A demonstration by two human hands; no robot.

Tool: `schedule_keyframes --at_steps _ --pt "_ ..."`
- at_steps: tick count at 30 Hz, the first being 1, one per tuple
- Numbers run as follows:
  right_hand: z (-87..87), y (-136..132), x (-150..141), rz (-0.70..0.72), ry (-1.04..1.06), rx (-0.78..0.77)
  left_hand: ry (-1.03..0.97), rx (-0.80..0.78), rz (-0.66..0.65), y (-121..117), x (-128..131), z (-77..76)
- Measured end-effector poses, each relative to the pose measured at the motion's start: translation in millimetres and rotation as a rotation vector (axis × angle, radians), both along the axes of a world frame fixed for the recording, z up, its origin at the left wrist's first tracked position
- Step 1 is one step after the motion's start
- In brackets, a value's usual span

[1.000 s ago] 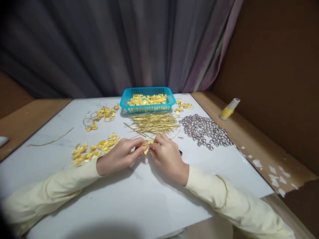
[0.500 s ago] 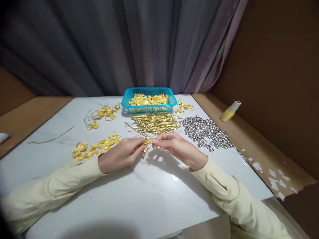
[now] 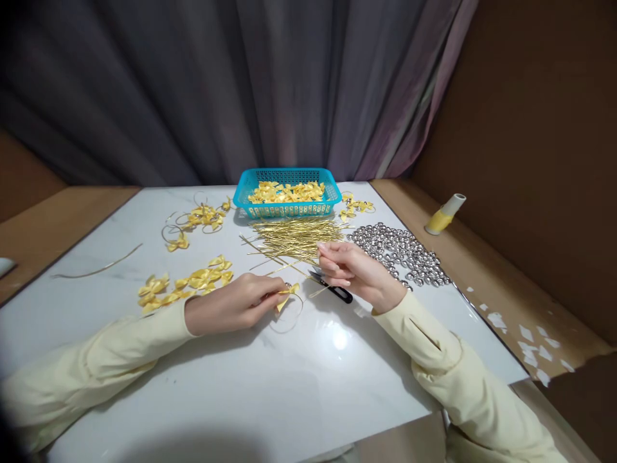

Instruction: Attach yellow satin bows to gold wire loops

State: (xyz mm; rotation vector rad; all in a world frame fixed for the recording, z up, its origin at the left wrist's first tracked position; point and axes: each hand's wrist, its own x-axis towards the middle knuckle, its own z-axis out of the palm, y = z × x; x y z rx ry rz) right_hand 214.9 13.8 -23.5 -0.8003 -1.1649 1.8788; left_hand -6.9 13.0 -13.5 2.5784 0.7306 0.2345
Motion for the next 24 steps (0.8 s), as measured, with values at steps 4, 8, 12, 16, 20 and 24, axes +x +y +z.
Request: schedule_keyframes --at_steps 4,8,12,16,20,24 --pt "-7.3 6.8 4.7 -0.030 -0.008 -0.063 -0.045 -0.115 -0.005 1.5 0.7 6.2" --pt "-14.1 12.6 8.5 -0.039 -0.019 -0.120 -0.088 -0.188 -0.005 2.0 0.6 14.0" --pt "-15.3 14.7 10.0 0.020 -0.008 -0.142 -0.129 -0.254 -0.058 2.1 -0.7 17.4" --pt "-8.4 10.7 12.5 0.063 0.032 -0.123 -0.083 -0.189 -0.066 3.8 -0.8 13.5" --pt "3.9 1.6 14.0 0.133 -0.040 -0.046 -0.023 -0.188 -0.053 5.7 -0.5 8.7" --pt "11.5 -3.0 11.5 0.088 -0.410 0.134 -0.017 -0.201 -0.035 5.9 -0.7 8.1"
